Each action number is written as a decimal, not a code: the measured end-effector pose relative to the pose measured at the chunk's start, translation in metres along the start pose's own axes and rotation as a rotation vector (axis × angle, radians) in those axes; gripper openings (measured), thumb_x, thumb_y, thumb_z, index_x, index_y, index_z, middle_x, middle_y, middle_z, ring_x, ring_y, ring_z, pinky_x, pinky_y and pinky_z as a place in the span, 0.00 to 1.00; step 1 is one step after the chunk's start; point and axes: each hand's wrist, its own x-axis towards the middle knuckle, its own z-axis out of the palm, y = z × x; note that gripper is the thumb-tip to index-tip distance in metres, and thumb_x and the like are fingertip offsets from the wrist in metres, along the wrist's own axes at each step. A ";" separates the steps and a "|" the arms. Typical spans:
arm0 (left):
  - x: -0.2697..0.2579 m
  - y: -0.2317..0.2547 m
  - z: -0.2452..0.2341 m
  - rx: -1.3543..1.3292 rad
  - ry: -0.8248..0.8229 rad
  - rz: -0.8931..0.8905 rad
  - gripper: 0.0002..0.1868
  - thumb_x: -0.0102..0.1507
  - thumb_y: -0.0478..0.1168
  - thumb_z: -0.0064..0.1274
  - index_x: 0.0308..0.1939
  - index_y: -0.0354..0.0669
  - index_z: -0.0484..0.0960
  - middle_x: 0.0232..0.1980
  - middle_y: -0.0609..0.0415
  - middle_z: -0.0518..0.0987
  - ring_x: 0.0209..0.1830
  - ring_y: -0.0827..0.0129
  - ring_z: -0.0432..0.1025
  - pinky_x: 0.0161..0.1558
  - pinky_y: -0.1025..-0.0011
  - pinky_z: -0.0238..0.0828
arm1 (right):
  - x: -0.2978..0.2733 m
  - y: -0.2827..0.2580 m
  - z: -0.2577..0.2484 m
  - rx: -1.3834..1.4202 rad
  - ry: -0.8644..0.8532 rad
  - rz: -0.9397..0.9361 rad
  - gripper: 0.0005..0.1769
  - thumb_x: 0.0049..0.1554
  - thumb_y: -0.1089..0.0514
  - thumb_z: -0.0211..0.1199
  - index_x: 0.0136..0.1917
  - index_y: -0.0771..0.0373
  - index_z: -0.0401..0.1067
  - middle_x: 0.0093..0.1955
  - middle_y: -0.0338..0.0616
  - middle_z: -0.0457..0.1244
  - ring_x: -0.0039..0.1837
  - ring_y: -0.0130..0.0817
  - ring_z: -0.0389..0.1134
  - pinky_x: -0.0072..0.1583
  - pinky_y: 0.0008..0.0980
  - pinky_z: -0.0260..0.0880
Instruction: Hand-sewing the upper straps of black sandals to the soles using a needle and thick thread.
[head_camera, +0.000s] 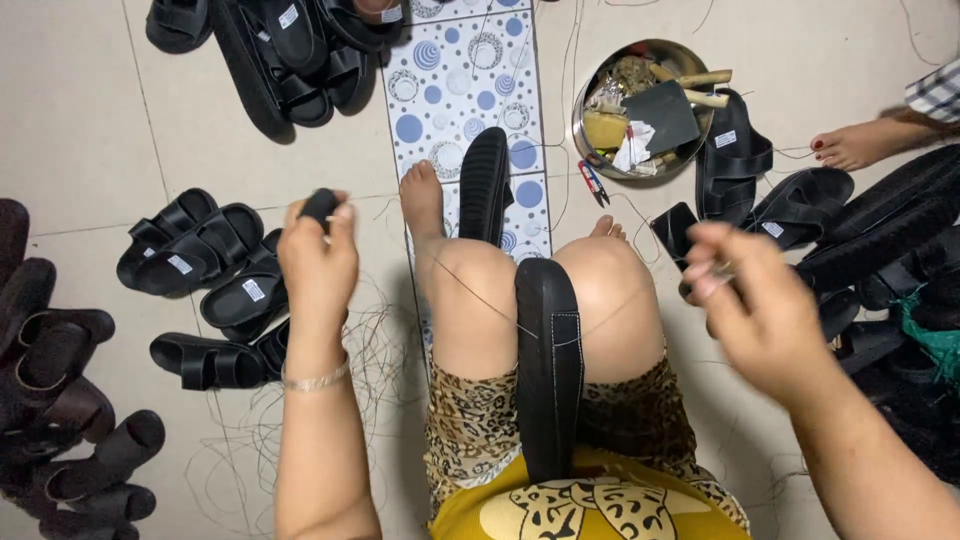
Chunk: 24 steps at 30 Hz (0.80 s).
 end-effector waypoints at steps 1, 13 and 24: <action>-0.015 0.015 -0.014 -0.174 0.032 0.128 0.14 0.68 0.47 0.47 0.55 0.53 0.83 0.50 0.59 0.83 0.46 0.66 0.77 0.49 0.69 0.70 | -0.008 -0.002 0.002 -0.176 -0.096 -0.091 0.28 0.62 0.60 0.50 0.75 0.66 0.63 0.67 0.55 0.61 0.66 0.44 0.64 0.69 0.44 0.64; -0.084 0.124 -0.010 -0.334 -0.796 0.560 0.57 0.59 0.47 0.67 0.79 0.41 0.42 0.83 0.38 0.48 0.81 0.43 0.51 0.68 0.55 0.65 | -0.013 -0.013 0.027 -0.558 -0.425 -0.449 0.28 0.60 0.50 0.59 0.72 0.29 0.68 0.45 0.33 0.62 0.37 0.41 0.70 0.34 0.46 0.68; -0.092 0.117 0.000 -0.217 -0.742 0.536 0.59 0.57 0.52 0.68 0.79 0.43 0.44 0.83 0.39 0.51 0.83 0.51 0.48 0.71 0.52 0.55 | -0.008 -0.019 0.020 -0.648 -0.465 -0.444 0.31 0.58 0.52 0.57 0.73 0.27 0.66 0.34 0.37 0.59 0.28 0.43 0.67 0.28 0.47 0.64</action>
